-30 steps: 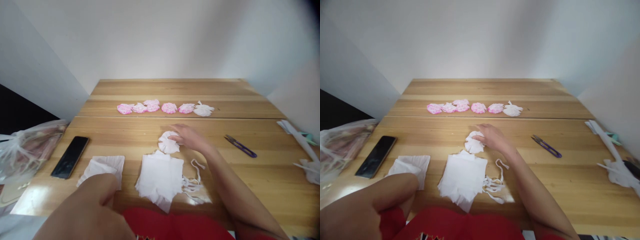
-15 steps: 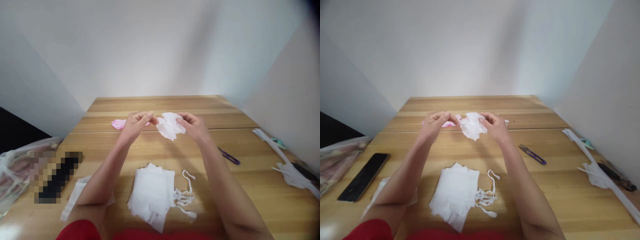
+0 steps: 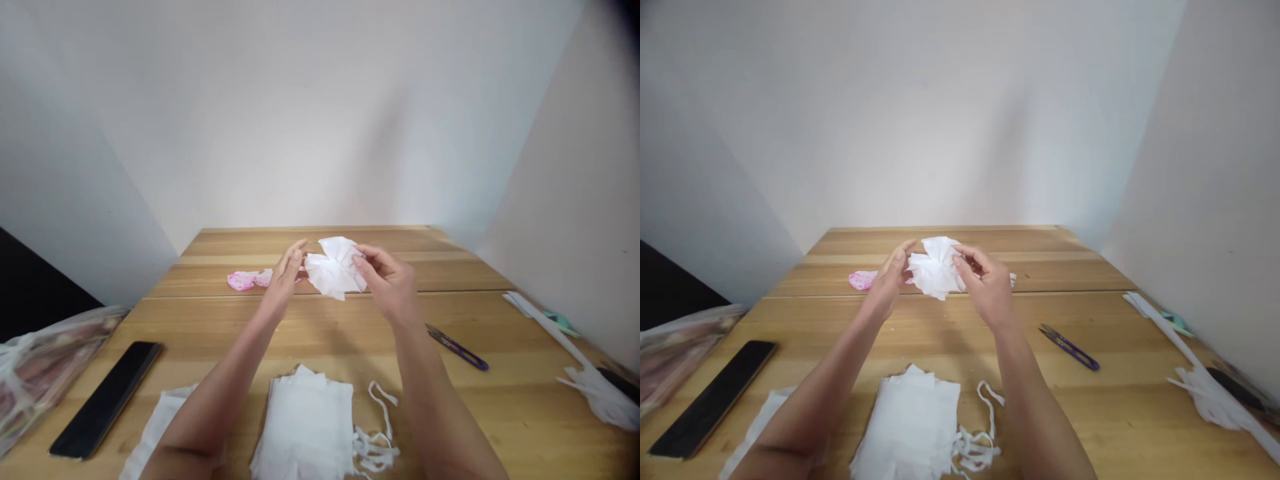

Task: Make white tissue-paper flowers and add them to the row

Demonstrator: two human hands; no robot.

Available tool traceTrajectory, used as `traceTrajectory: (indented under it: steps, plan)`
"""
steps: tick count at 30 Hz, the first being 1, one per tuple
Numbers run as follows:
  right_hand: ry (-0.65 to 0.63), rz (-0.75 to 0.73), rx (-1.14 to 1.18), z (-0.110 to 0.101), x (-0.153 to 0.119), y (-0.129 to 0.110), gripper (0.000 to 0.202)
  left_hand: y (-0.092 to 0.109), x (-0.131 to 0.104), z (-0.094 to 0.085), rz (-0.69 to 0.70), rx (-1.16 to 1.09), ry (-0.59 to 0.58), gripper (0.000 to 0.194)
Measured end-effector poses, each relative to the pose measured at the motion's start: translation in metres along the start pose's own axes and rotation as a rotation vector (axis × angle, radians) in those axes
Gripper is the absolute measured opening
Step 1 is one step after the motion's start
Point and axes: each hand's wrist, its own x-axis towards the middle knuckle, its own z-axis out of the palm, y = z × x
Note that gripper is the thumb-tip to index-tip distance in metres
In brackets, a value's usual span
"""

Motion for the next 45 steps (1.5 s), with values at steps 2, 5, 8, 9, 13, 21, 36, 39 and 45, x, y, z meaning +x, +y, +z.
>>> traceTrajectory:
  steps: [2, 5, 8, 9, 13, 21, 36, 39, 45]
  plan:
    - [0.030, -0.051, -0.045, -0.001, -0.001, 0.001, 0.023, -0.002, -0.002, 0.002, -0.052, -0.058, -0.062, 0.059]
    - [0.068, -0.096, -0.081, -0.002, -0.002, 0.002, 0.022, -0.001, -0.005, 0.005, -0.102, -0.119, -0.127, 0.059]
    - [0.093, -0.102, -0.100, -0.004, -0.003, 0.002, 0.022, 0.002, -0.007, 0.007, -0.143, -0.142, -0.182, 0.055]
    - [0.098, -0.109, -0.111, -0.004, -0.003, 0.001, 0.021, 0.003, -0.008, 0.007, -0.156, -0.149, -0.196, 0.053]
    - [0.095, -0.179, -0.182, -0.004, -0.005, -0.005, 0.018, 0.005, -0.007, 0.006, -0.185, -0.177, -0.215, 0.052]
    - [0.214, -0.367, -0.349, 0.007, -0.009, -0.013, 0.017, 0.007, -0.007, 0.007, -0.186, -0.257, -0.239, 0.046]
    - [0.016, -0.421, -0.354, 0.019, -0.014, -0.009, 0.020, -0.007, -0.003, 0.011, -0.175, -0.201, -0.123, 0.043]
    - [-0.015, -0.370, -0.303, 0.011, -0.012, -0.014, 0.018, -0.006, 0.000, 0.009, -0.155, -0.266, -0.074, 0.043]
    - [0.112, -0.225, -0.230, -0.009, -0.006, -0.013, 0.027, -0.005, 0.005, 0.003, -0.071, -0.268, -0.042, 0.039]
